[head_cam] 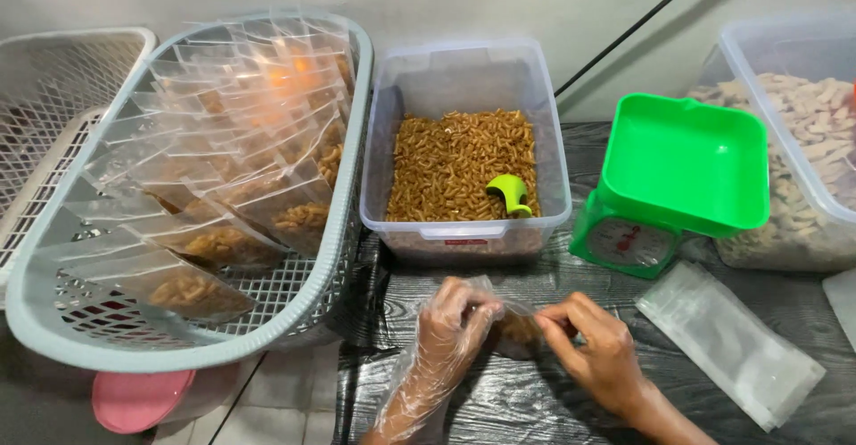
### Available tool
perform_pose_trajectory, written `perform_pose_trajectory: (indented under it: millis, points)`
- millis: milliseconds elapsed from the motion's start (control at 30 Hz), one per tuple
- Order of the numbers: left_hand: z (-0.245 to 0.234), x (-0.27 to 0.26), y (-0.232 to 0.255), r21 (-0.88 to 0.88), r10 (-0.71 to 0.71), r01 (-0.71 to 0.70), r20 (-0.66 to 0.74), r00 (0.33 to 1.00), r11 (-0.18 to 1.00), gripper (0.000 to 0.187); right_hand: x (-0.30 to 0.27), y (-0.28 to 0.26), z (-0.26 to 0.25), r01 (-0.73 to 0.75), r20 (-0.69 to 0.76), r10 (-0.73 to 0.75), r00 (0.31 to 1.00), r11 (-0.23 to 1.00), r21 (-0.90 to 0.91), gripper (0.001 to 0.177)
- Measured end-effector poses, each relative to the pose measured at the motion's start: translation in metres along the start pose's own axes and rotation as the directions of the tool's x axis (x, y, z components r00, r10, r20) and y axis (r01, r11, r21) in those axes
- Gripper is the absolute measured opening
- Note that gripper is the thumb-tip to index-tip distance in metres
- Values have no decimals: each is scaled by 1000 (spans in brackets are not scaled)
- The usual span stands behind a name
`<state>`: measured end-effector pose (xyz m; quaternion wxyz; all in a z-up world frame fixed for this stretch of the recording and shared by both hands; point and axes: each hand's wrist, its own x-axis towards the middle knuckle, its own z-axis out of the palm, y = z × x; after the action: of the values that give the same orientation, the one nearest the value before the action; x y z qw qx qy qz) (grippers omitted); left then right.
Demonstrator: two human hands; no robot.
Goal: Scooping dried food items into small plastic bags and placing them in a basket
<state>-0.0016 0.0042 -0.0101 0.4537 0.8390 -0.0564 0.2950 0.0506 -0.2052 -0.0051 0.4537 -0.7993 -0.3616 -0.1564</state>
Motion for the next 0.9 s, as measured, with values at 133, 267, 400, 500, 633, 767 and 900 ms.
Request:
perform_pose_trajectory:
  millis: [133,267,400,500,633,767,900]
  points:
    - [-6,-21,4,-124,-89,82,-55,994,989,59,-35,8,19,-81,6,81,997,996,46,24]
    - [-12,-53,14,-280,66,-10,192,979,960,96,-29,-6,16,45,282,-89,955,986,161,56]
    - [4,-67,0,-215,147,-116,135,980,970,72,6,-24,1,-7,625,-113,773,982,187,50]
    - [-3,-67,-1,-229,-16,56,172,985,972,55,16,-2,1,202,516,-151,843,978,-44,45]
    - [-32,-54,20,-244,-7,66,235,972,967,45,50,-25,-8,66,681,19,732,993,-99,14]
    - [-70,-31,41,-235,48,1,203,978,972,45,85,-66,-24,276,597,-124,793,946,-171,13]
    - [-137,19,82,-30,379,-378,29,925,925,42,137,-145,-52,334,361,-242,901,917,-218,9]
